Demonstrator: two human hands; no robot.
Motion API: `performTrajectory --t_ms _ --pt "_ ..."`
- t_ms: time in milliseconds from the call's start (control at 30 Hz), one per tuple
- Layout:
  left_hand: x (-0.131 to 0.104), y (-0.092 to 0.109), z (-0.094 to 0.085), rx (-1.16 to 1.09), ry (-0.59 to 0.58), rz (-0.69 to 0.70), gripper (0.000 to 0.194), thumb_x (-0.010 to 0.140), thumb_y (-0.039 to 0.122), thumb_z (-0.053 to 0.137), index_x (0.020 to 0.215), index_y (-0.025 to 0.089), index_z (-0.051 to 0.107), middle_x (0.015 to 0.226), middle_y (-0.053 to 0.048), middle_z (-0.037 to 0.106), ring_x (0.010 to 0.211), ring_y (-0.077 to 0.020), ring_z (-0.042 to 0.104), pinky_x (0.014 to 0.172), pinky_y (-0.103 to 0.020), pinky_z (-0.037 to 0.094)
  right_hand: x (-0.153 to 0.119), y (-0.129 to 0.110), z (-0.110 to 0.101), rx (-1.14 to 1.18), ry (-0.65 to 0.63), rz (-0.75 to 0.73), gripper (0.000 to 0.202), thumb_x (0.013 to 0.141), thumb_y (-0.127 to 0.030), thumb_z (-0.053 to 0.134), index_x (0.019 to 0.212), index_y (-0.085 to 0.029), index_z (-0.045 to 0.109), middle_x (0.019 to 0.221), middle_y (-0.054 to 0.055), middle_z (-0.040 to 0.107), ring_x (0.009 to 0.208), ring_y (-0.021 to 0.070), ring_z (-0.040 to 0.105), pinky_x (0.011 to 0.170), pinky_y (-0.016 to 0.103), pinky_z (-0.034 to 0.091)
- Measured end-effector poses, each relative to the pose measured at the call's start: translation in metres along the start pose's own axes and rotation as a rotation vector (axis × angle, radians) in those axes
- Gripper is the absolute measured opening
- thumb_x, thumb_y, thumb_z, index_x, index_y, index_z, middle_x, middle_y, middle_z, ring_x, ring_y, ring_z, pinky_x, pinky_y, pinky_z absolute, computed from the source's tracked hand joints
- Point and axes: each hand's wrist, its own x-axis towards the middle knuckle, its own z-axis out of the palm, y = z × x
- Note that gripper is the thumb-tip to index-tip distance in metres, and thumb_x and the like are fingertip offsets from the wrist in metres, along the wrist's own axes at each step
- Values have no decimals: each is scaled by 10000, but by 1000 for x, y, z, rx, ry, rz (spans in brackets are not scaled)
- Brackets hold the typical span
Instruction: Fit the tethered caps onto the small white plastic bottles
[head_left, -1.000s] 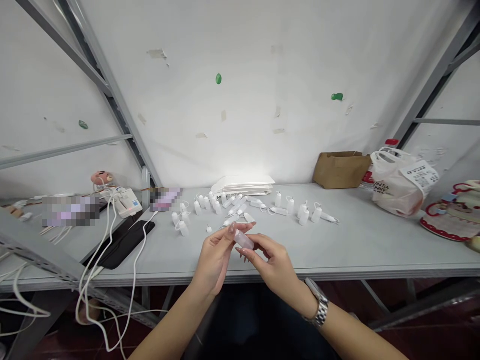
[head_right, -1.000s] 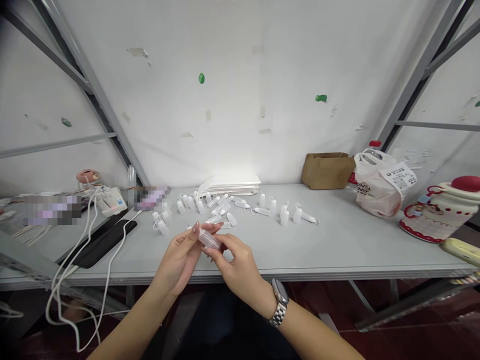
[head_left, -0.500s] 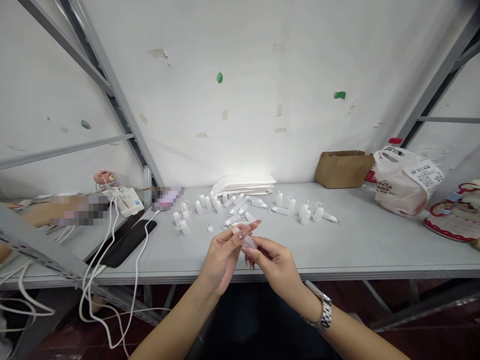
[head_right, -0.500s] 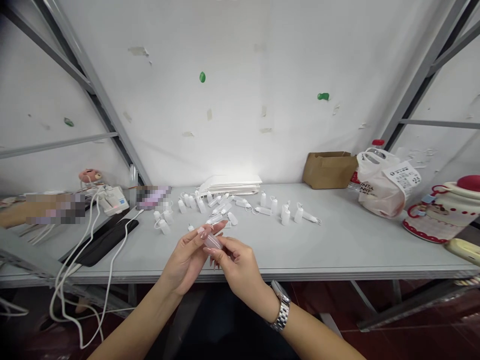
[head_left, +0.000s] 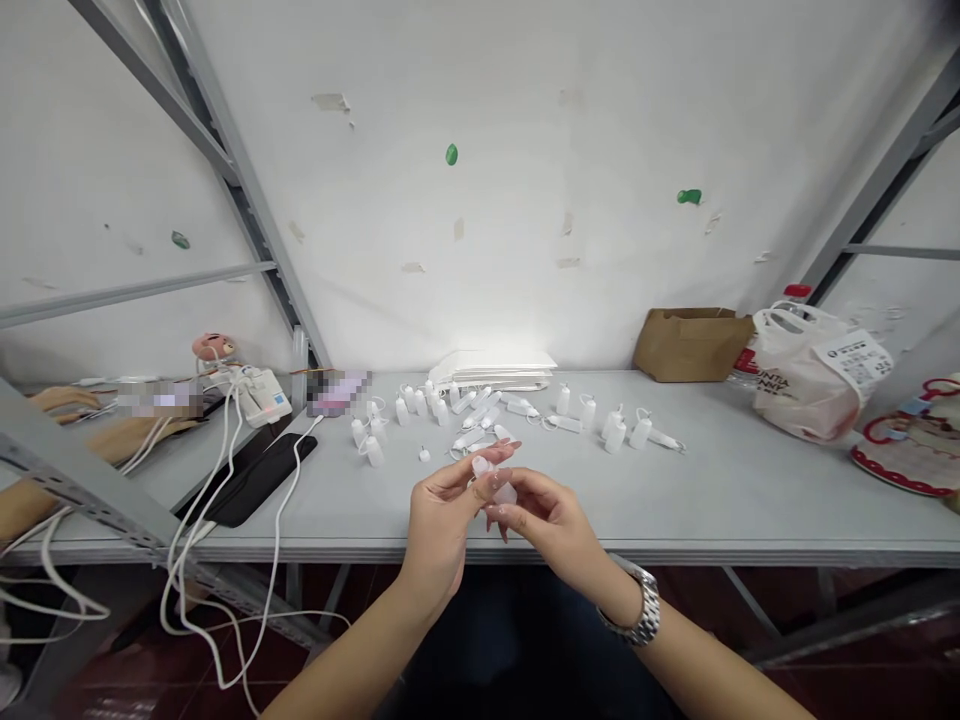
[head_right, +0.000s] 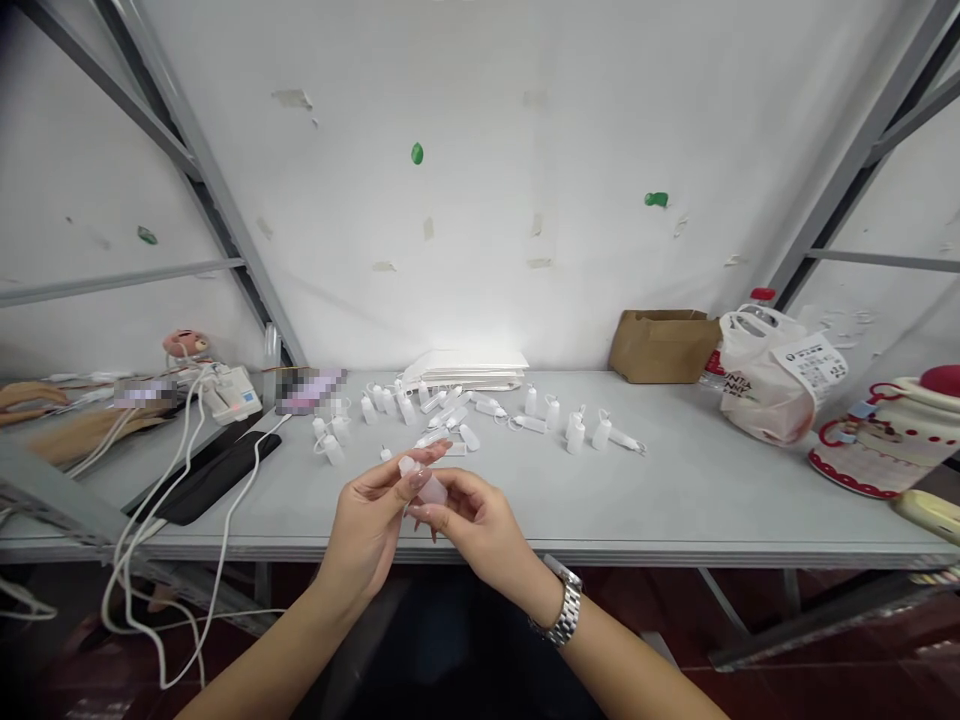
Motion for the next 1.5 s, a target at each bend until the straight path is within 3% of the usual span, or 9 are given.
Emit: performTrajectory --t_ms 67,167,300,533,800,1033,1300,1500 --pt "2 0 -1 -9 5 -2 159 734 264 660 854 172 711 1041 -84 698 1137 -256 520 871 -314 449 -1 -3 3 -84 102 -39 209 725 -289 680 909 -201 633 759 6 614 635 122 548 578 259 466" --pt "4 3 -2 -45 -35 -33 266 804 364 563 857 151 713 1048 -107 693 1133 -272 524 939 -374 390 -4 -6 5 -140 195 -77 175 748 -294 655 885 -189 623 694 0 609 606 127 558 568 265 477" --pt "6 6 -5 -55 -31 -4 238 786 357 590 834 162 719 1012 -91 708 1137 -266 526 980 -387 350 -6 -6 4 -317 214 -176 176 778 -299 624 912 -185 626 732 23 631 623 143 576 590 287 495" --pt "11 0 -5 -79 48 14 188 749 334 638 775 168 723 903 -68 731 1033 -243 591 972 -380 357 -6 2 -1 -745 305 -518 268 838 -212 551 1105 -200 552 946 84 658 767 180 598 707 325 500" --pt "7 -10 -1 -137 48 8 227 709 381 667 760 167 720 933 -92 719 1094 -266 549 949 -385 372 -11 1 3 -766 286 -551 162 842 -189 533 1002 -195 561 764 40 608 646 152 546 619 302 477" --pt "7 -22 0 -145 39 32 310 717 445 636 769 152 721 963 -124 712 1099 -283 544 940 -403 380 -12 -2 3 -597 266 -309 128 852 -277 517 884 -178 591 636 13 575 569 132 512 535 263 443" --pt "10 -20 1 -121 -1 66 224 712 391 659 723 178 729 926 -96 725 1121 -265 535 989 -403 334 -8 -9 4 -219 224 -48 221 797 -379 584 809 -162 624 548 -25 525 501 102 475 474 231 392" --pt "13 -17 -4 -106 -122 99 200 701 389 670 725 201 736 923 -88 727 1133 -282 528 971 -412 352 -4 -26 0 280 11 254 319 756 -394 630 576 -145 543 459 -43 475 408 55 370 425 216 300"
